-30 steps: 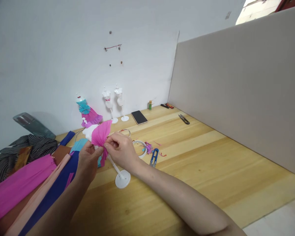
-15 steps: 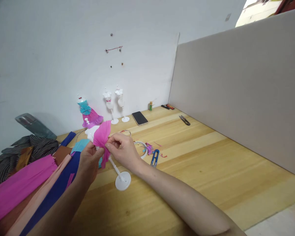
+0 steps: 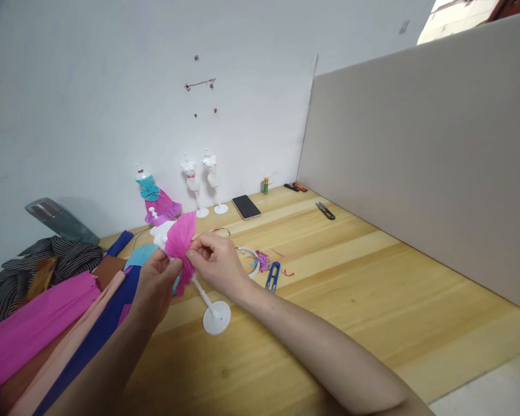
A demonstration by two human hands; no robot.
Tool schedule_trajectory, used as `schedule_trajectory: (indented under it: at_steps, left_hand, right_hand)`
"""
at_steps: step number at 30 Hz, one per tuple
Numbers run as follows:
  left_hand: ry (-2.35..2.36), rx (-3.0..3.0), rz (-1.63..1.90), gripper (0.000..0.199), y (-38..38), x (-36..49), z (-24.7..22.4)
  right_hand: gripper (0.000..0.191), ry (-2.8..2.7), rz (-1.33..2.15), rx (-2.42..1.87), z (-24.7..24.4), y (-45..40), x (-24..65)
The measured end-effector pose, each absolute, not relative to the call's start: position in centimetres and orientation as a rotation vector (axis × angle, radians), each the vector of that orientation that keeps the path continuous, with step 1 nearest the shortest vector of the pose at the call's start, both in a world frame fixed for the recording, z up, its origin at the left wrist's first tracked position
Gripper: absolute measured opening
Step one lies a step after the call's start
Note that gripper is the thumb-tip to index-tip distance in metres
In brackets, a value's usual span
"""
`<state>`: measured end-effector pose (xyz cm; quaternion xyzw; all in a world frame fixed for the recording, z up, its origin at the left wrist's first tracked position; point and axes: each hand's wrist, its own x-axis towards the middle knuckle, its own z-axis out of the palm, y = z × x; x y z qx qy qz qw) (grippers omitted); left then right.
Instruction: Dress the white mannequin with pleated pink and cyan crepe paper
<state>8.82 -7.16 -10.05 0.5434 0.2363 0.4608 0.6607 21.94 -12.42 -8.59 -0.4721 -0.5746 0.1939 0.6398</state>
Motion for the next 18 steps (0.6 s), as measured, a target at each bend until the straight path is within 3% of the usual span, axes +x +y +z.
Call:
schedule_trajectory:
  at_steps: [18]
  left_hand:
    - [0.556, 1.249, 1.080, 0.035, -8.18, 8.76, -9.29]
  right_hand:
    - [0.018, -1.469, 0.074, -1.114, -8.64, -12.58, 22.08]
